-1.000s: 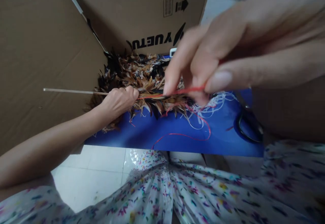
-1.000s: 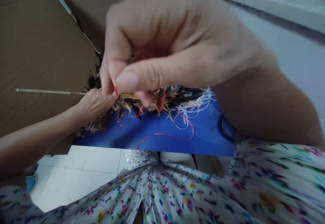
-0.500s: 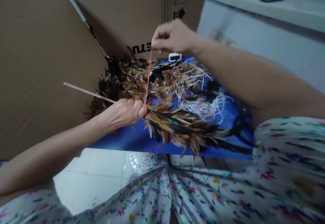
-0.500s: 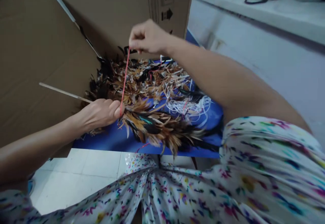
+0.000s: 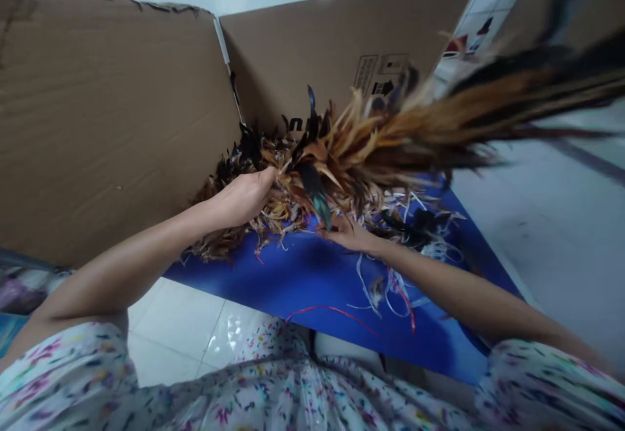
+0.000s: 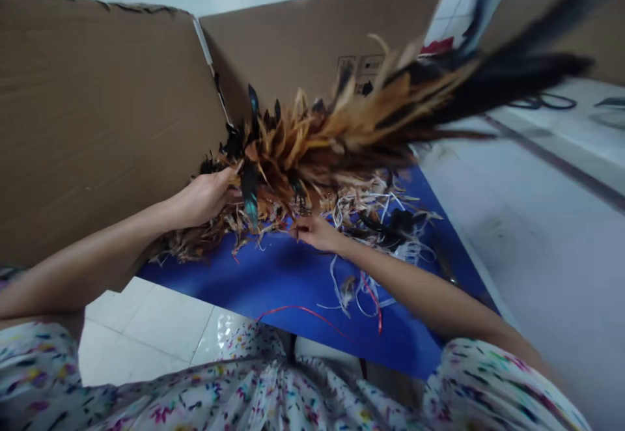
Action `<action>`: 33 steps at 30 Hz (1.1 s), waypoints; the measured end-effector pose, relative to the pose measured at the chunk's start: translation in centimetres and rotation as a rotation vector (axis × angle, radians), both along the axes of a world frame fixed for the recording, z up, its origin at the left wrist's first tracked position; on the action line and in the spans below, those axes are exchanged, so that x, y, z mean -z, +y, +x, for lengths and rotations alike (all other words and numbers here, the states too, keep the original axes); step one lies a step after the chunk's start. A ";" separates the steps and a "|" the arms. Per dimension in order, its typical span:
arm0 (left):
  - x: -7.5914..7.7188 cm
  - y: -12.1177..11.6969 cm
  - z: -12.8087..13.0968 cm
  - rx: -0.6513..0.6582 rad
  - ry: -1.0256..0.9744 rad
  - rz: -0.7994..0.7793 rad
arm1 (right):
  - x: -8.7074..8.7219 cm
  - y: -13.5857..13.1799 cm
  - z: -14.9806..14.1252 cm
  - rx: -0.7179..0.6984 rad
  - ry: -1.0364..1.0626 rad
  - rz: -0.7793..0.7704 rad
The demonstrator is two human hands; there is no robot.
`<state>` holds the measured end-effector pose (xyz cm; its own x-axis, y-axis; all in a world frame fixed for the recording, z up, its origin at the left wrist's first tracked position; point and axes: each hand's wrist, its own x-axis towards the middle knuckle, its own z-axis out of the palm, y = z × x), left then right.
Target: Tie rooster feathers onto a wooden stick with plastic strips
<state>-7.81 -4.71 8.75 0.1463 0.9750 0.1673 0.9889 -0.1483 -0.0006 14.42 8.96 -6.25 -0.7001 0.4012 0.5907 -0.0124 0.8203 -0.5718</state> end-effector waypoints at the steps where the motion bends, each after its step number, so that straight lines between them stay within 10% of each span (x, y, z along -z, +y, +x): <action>1: 0.1 0.4 -0.1 -0.016 -0.042 0.013 | 0.4 -0.9 0.5 -0.041 -0.056 0.032; 7: 1.3 2.3 -0.7 -0.136 -0.255 0.000 | -2.0 -6.9 2.6 -0.212 -0.100 0.360; 15: 4.6 3.5 -1.2 -0.105 -0.565 -0.073 | -7.0 -10.2 2.2 -0.134 0.351 0.020; 20: 5.7 3.9 -1.2 -0.131 -0.698 -0.116 | -5.8 -9.4 -0.4 0.017 0.340 -0.396; 25: 6.1 4.1 -0.9 -0.194 -0.788 -0.140 | -3.6 -6.9 -3.1 0.412 0.090 -0.386; 33: 6.6 4.2 -0.3 -0.228 -0.569 -0.121 | -3.1 -6.7 -5.3 0.410 -0.089 -0.403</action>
